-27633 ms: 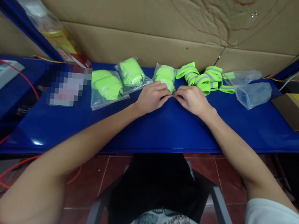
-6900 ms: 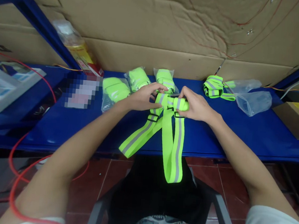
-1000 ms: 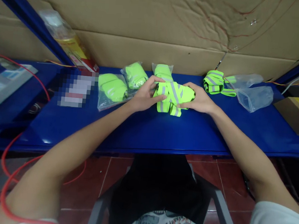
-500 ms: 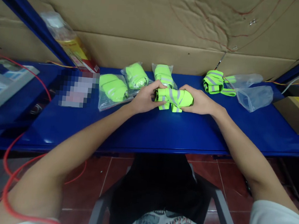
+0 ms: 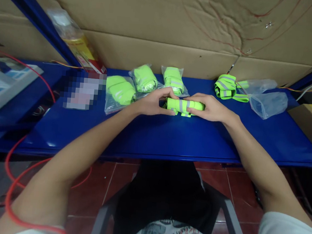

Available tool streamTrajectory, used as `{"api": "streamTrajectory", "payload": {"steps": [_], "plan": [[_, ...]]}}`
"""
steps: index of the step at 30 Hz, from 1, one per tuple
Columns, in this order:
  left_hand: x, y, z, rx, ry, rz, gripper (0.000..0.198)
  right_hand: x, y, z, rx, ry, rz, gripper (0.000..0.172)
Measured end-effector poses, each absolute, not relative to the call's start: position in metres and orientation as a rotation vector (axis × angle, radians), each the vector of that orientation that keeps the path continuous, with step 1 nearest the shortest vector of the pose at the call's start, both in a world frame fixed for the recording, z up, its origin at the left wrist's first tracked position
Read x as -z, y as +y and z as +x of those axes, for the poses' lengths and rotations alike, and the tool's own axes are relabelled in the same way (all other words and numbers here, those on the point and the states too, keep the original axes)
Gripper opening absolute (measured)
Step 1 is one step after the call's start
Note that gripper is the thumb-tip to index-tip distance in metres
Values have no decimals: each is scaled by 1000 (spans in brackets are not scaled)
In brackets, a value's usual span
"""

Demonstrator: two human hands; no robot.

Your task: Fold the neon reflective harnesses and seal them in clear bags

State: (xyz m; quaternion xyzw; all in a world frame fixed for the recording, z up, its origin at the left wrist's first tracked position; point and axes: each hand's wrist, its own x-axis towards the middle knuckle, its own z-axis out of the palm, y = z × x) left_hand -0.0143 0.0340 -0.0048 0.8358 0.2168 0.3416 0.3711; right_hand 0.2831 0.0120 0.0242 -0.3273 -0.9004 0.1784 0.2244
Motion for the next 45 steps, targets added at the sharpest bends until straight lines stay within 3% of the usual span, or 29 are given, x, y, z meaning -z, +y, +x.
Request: {"api": "streamTrajectory", "payload": {"steps": [5,11,15,17,20,24,32,37,41,45], "plan": [[-3,33,-18,-835,528,2064,35,-28,7,282,-419,-2503,-876,60],[-8,26,-16,-857,566,2251,25,-34,6,282,-799,-2372,-951,52],[-14,22,-16,-803,567,2348,25,-31,10,283,-803,-2362,-1085,73],[-15,22,-16,-765,582,2303,25,-30,10,283,-842,-2390,-1164,64],[-12,25,-17,-781,586,2151,34,-32,8,281,-930,-2437,-1217,57],[-5,29,-17,-788,660,2077,67,-34,4,279,-875,-2428,-1110,58],[-2,32,-16,-818,712,2188,60,-23,9,274,-881,-2273,-1034,62],[-7,32,-22,-734,780,2366,77,-17,9,271,-707,-2262,-998,62],[-4,33,-21,-847,835,2325,72,-20,8,271,-517,-2323,-975,56],[3,33,-15,-982,738,2000,88,-20,9,274,-528,-2335,-996,68]]}}
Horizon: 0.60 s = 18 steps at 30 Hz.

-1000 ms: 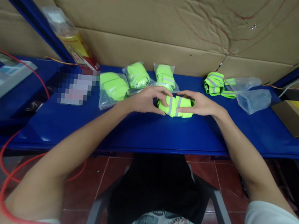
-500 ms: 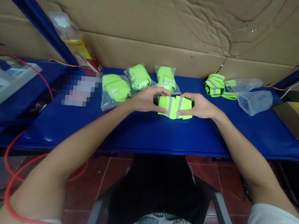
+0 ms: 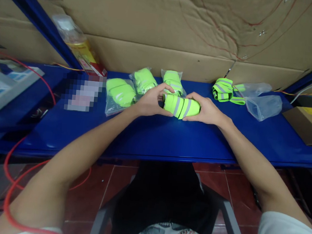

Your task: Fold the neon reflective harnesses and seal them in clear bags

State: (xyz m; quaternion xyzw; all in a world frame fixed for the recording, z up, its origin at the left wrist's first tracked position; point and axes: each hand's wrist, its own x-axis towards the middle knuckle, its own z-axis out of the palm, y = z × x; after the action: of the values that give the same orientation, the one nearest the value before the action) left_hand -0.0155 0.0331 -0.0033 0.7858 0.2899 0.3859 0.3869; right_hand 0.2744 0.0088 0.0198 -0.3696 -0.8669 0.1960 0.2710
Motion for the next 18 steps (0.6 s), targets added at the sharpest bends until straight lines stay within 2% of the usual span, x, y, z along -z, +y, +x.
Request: {"api": "streamTrajectory", "payload": {"steps": [4,9,18], "plan": [[3,33,-7,-1106,656,1743,90,-15,9,267,-704,-2077,-1031,75],[3,26,12,-1264,613,1541,68,-6,3,243,-932,-1774,-1047,85],[31,9,47,-1426,829,1380,62,9,-6,217,-782,-1730,-1115,103]]}}
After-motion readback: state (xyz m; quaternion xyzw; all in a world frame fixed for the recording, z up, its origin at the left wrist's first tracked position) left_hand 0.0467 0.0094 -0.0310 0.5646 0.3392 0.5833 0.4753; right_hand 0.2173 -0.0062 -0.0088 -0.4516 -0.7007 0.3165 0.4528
